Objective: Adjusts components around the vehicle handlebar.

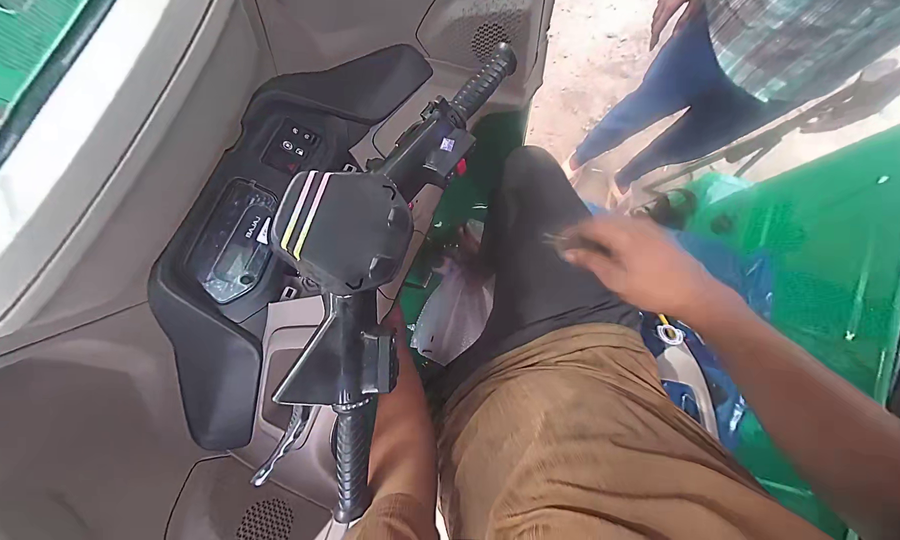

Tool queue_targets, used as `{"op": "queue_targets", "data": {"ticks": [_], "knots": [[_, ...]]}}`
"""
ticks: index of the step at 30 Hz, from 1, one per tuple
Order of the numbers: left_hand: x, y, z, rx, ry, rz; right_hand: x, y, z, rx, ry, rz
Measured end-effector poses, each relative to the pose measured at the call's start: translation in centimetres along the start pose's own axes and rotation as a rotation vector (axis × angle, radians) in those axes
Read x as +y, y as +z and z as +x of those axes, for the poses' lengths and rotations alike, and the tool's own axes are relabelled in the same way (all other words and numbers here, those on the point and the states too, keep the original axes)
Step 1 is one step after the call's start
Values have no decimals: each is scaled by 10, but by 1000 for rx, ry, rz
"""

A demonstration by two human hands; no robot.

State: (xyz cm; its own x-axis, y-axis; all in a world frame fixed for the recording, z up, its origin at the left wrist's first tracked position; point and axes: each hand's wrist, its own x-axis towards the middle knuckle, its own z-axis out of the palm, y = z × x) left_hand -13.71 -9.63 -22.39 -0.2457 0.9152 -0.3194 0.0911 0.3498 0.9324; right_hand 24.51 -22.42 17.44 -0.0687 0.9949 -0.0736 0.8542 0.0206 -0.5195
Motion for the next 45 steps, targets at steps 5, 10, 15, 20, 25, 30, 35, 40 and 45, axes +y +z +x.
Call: {"op": "queue_targets", "data": {"ticks": [5,10,15,20,25,30,35,40,45], "knots": [[59,4,-63,19,-89,-32,-33,123,85,-464,-241,188],[75,-1,-82,-224,-153,-59,-37,218,124,-572,-133,258],[80,19,-92,-281,-185,-292,-22,226,123,-556,136,317],[102,41,-107,-315,-296,-495,-21,210,103,-621,255,207],[116,51,-111,-271,-324,-597,-14,219,102,-601,199,252],[120,55,-111,-241,-356,-638,-18,217,98,-598,149,215],[120,57,-112,-226,-341,-622,-20,219,94,-578,90,205],[125,57,-114,-206,-369,-595,-23,219,91,-519,87,198],[125,59,-115,-202,-384,-598,-20,223,91,-501,85,228]]}}
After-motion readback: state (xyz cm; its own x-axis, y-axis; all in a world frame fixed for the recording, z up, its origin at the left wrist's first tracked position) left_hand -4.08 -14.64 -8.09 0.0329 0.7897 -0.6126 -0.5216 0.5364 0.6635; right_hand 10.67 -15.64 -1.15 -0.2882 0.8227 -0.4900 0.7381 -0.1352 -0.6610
